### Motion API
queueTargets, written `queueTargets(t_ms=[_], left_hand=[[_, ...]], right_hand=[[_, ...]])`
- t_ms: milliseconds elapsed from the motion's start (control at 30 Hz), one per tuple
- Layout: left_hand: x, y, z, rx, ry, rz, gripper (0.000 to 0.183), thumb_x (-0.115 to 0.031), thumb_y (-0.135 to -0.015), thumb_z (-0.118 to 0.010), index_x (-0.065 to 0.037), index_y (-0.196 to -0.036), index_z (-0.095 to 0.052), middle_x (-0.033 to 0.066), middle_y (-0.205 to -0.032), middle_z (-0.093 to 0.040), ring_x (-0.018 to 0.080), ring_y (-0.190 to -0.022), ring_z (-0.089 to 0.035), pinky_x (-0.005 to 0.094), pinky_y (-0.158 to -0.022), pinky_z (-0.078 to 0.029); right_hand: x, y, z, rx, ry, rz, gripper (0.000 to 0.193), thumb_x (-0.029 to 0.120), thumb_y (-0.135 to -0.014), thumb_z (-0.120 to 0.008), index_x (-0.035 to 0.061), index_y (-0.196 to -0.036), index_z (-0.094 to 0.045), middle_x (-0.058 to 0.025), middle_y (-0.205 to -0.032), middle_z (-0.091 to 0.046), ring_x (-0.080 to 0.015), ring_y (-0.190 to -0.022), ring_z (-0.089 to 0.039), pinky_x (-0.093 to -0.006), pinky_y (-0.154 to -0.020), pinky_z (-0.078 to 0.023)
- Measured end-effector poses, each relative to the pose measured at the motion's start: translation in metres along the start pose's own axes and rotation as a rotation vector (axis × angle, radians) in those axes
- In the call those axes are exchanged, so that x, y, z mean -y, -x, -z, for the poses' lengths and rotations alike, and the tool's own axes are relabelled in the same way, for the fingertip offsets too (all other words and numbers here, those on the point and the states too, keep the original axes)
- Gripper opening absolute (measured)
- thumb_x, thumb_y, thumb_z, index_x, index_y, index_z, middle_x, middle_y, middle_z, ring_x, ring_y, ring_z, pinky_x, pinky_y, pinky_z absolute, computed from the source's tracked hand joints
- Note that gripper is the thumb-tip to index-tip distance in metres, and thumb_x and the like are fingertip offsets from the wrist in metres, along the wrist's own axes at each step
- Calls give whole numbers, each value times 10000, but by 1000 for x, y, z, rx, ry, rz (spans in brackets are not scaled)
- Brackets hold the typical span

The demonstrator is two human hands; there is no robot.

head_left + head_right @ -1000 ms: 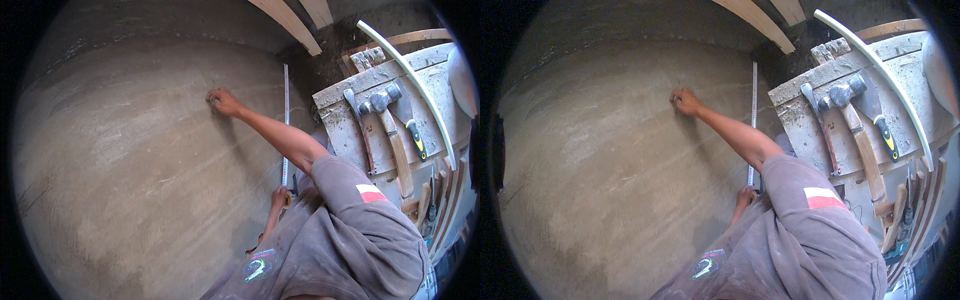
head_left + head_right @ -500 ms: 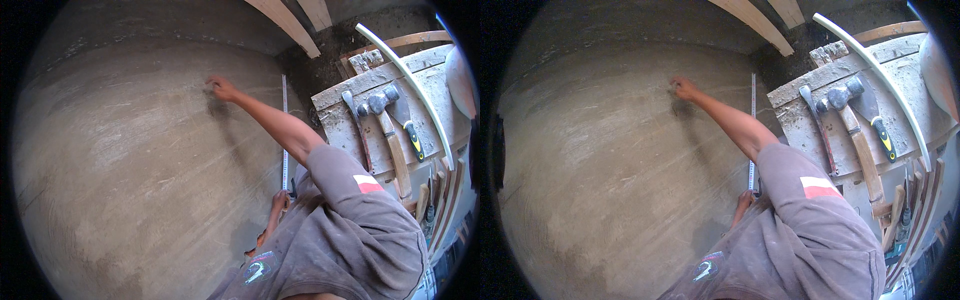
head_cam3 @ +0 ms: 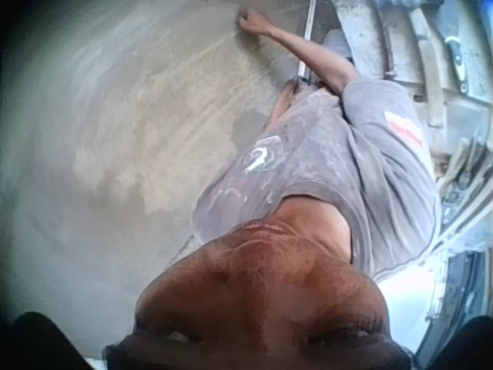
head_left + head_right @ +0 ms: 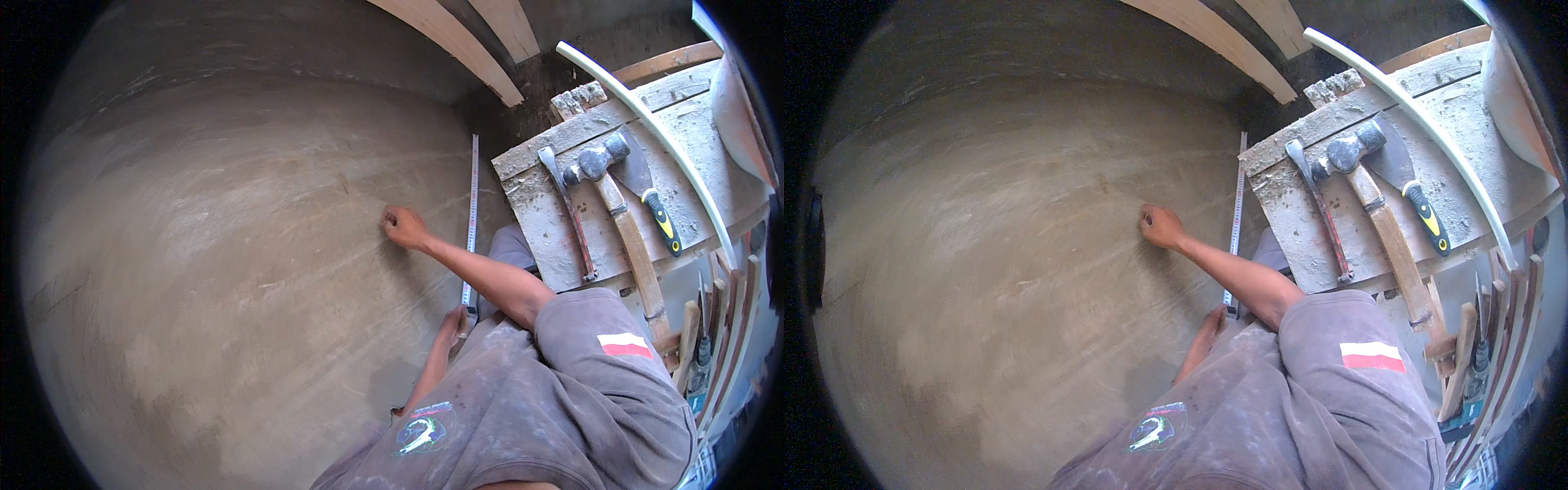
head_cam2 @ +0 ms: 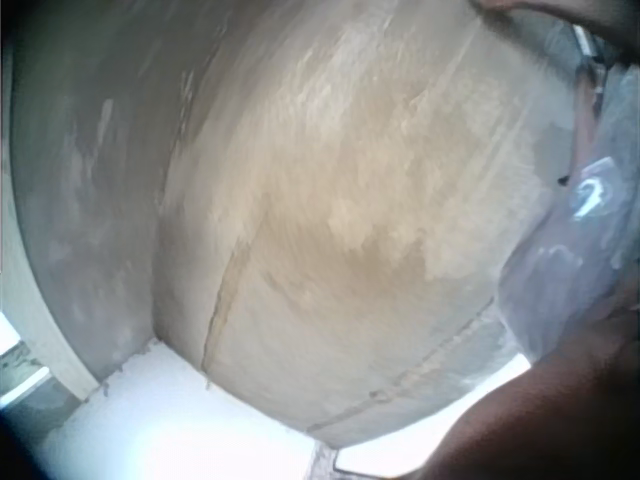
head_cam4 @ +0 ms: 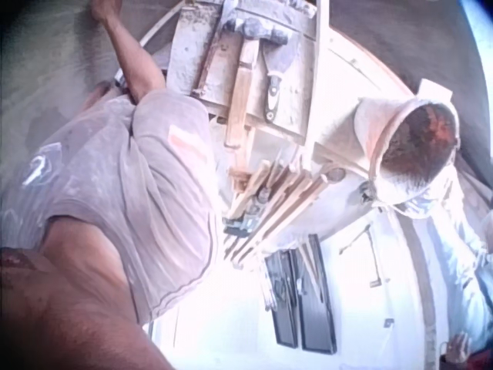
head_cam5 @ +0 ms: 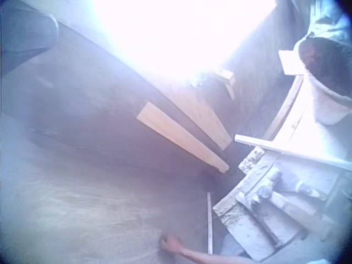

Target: The person measures a section of a concrete floor with a tape measure, then uses a hammer and chisel to chip away at the concrete surface. The person repeatedly strikes the chisel to remove material from the floor.

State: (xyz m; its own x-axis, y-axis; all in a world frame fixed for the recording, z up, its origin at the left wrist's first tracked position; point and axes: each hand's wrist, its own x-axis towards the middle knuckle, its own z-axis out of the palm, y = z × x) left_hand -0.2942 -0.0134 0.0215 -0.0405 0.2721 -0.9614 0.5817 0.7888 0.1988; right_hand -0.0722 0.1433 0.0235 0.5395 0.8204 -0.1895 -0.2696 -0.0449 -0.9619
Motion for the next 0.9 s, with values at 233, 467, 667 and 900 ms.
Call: queueTargets(t_ms=[233,467,667,900], left_hand=[[-18,-28,-4,31,-218,-149,288,-343,-903,-481,-75,-912,-587,47,-795,-543,151,-648,-530,306,-605,-434],[-6,0,-25,-14,-273,-404,297,-319,-915,-443,-55,-972,-565,59,-875,-537,154,-717,-527,311,-658,-435],[12,58,-43,-186,-268,-751,311,-299,-925,-410,-37,-1024,-545,68,-943,-532,156,-776,-525,316,-703,-435],[-2,161,-103,-161,-94,-1269,334,-275,-936,-373,-16,-1084,-523,79,-1023,-526,158,-845,-522,321,-756,-435]], right_hand=[[100,12,34,95,-88,201,223,138,-745,-537,35,-935,-590,-153,-771,-614,-308,-738,-595,-410,-664,-449],[169,57,45,135,-98,410,199,102,-760,-531,27,-938,-581,-101,-657,-574,-216,-600,-540,-351,-594,-430],[170,110,54,231,69,474,242,144,-766,-551,36,-981,-570,-117,-682,-592,-259,-635,-577,-381,-612,-449],[132,252,125,430,553,394,651,434,-796,-626,72,-1295,-419,-208,-1172,-475,-393,-1098,-467,-469,-904,-407]])
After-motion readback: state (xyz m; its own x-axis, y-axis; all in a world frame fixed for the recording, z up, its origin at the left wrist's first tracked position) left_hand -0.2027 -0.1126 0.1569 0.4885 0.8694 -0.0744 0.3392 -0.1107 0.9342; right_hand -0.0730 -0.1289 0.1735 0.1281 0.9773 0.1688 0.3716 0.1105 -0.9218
